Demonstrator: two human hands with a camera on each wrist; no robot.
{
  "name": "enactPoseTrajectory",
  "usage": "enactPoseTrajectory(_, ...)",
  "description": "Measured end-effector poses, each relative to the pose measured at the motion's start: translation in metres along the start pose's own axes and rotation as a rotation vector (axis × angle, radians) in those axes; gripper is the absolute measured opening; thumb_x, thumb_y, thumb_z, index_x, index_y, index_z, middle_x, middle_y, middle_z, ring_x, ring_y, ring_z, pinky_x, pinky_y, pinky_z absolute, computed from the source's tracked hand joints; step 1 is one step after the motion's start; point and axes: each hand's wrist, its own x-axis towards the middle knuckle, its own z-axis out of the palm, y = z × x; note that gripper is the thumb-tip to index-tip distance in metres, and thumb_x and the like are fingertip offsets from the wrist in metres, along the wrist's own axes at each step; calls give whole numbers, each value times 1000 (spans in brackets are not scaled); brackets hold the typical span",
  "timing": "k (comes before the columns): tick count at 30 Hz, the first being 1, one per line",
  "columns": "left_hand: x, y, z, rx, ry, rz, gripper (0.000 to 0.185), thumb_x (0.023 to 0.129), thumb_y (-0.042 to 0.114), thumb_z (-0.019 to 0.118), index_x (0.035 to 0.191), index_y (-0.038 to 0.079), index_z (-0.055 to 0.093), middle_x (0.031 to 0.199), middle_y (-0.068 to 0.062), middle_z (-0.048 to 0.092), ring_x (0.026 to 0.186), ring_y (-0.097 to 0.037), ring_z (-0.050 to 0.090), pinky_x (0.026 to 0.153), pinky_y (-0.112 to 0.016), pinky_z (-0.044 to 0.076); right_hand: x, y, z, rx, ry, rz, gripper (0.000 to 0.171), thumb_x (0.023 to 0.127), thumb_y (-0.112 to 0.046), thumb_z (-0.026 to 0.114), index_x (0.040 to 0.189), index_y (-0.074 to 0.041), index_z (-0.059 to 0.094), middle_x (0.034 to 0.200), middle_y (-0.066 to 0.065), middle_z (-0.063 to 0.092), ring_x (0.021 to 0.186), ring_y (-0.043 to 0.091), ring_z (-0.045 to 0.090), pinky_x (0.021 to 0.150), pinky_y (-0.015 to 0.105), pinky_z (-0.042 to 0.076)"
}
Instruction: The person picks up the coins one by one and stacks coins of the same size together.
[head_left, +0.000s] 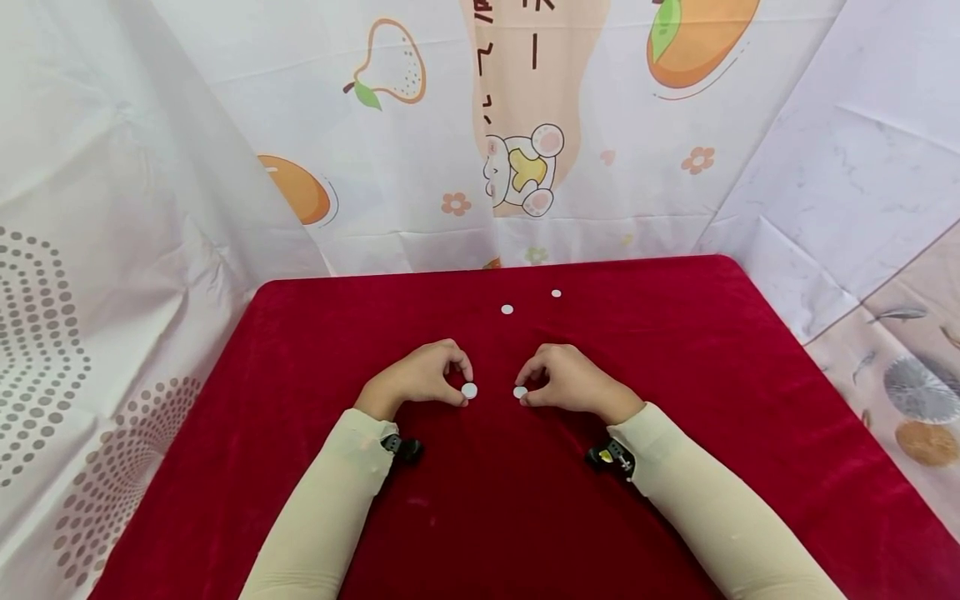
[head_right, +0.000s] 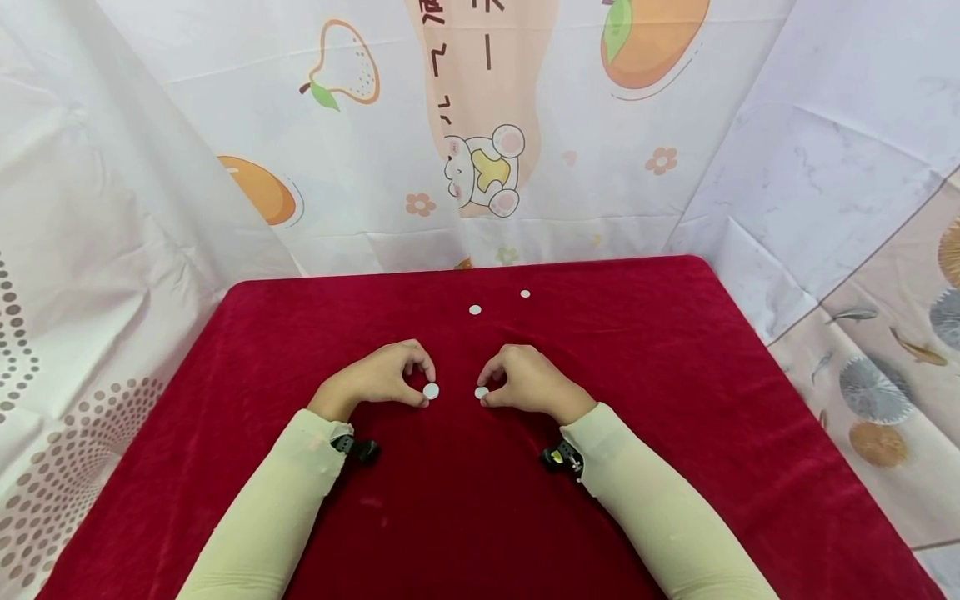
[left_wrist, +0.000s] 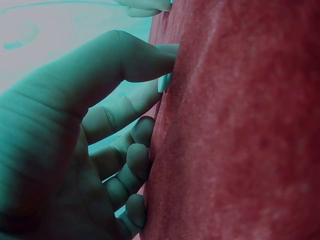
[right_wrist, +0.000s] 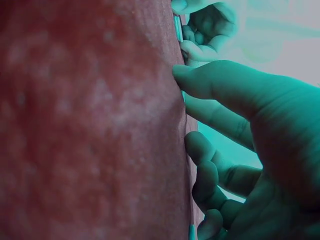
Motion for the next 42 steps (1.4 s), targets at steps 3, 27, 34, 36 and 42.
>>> enactPoseTrajectory(3,1,-1,1,5,-1,-1,24,78,21,90,94,23,72,105,2,59,97,-20,53,83,-35,49,0,1,0,19,0,9,14,80,-22,89,92,-26,83,90,-7,68,86,13,61,77,30,53)
enactPoseTrajectory(27,-1,6,-7,38,-21,4,25,79,23,90,98,20,73,105,1,60,98,-20,55,82,-35,52,0,-4,-2,79,-36,114,15,81,-24,90,94,-29,83,81,-10,68,81,14,58,70,31,51)
enactPoseTrajectory(34,4,5,-9,34,27,-1,34,80,39,89,102,19,72,103,3,64,96,-19,59,85,-35,53,0,-3,-2,85,-41,126,15,81,-25,90,95,-29,84,82,-9,68,81,15,58,69,31,52)
enactPoseTrajectory(36,8,5,-9,37,28,-3,38,81,43,88,104,18,72,104,3,65,97,-18,59,86,-35,53,0,-4,-2,78,-44,134,15,81,-26,90,95,-30,84,81,-9,67,81,15,58,68,31,51)
enactPoseTrajectory(42,24,8,-12,16,17,-25,40,85,46,83,108,16,72,104,1,67,95,-18,61,83,-34,54,-2,-5,-3,66,-58,163,16,82,-27,90,95,-31,83,72,-5,65,70,15,56,62,30,48)
